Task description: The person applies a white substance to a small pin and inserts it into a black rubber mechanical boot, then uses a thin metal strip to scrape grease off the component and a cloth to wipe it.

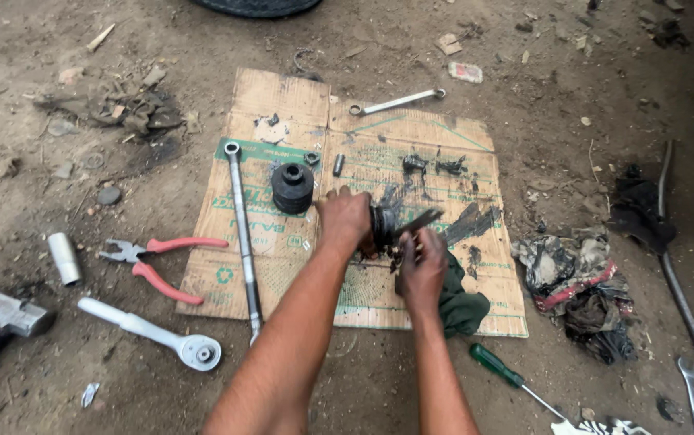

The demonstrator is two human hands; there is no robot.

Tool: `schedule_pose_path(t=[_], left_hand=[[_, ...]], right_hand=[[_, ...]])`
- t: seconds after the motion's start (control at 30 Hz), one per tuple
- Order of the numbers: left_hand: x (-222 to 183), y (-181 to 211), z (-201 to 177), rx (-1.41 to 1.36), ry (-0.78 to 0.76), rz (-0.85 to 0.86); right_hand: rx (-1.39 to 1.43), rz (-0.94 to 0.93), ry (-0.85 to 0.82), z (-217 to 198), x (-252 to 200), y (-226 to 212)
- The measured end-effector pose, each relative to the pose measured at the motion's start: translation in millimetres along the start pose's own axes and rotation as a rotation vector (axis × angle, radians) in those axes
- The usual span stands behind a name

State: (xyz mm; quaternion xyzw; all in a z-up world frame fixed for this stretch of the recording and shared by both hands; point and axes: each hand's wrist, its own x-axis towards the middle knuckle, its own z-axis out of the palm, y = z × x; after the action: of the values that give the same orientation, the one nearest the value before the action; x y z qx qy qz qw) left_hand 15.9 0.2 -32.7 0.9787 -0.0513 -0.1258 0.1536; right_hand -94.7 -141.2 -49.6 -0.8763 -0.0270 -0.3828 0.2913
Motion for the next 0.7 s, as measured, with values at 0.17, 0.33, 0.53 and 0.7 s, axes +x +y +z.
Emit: schedule_pose_path(t=[0.17, 0.33, 0.53, 0.7], left_hand=[[-9.6, 10.3, -26.3, 0.105, -0.279, 0.000], [-27.1, 14.7, -40.7, 0.091, -0.178, 0.000], [-17.4, 6.6, -10.1, 0.041, -0.076, 0.006], [-0.3, 1.2, 2.3, 0.004, -0.089, -0.008]], right_hand=[[0.188, 0.311, -0.202, -23.0, 36.3, -14.4], [0.240, 0.265, -0.196, -18.1, 46.9, -22.7], [0.187, 0.187, -0.199, 1.5, 39.7, -3.6], [-0.062, -0.085, -0.123, 6.1, -6.9, 11.1]])
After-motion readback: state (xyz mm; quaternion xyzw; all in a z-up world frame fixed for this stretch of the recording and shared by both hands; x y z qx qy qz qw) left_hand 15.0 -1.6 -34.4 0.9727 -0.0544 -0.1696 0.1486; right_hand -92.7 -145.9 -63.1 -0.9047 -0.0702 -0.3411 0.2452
